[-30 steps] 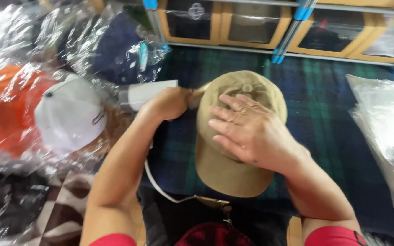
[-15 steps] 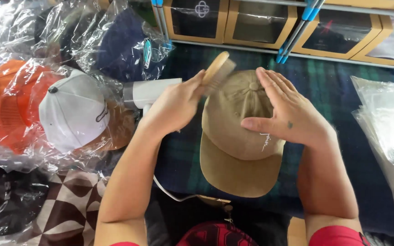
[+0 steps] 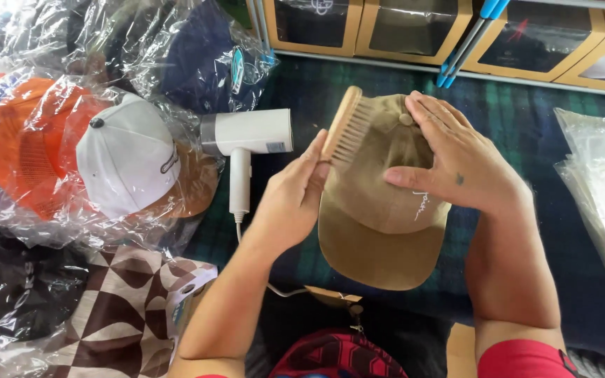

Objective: Using a wooden brush to clean the exterior and interior of a beige baseball cap.

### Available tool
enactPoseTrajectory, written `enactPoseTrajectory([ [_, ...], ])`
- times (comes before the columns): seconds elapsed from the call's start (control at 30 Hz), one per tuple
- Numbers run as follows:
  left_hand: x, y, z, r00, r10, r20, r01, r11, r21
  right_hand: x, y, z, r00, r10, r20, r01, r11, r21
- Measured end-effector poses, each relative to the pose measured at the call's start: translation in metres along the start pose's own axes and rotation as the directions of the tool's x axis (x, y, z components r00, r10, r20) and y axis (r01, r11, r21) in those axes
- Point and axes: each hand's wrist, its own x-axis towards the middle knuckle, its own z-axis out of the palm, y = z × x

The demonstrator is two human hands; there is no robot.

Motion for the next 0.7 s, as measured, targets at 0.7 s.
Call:
enactPoseTrajectory([
  [0.7,-0.044,-0.045,0.019,0.866,-0.5,0.002,0.5,0.866,-0.015,-0.003,-0.002,0.0,0.999,-0.033,-0.004,0.033,0.999,0.004],
])
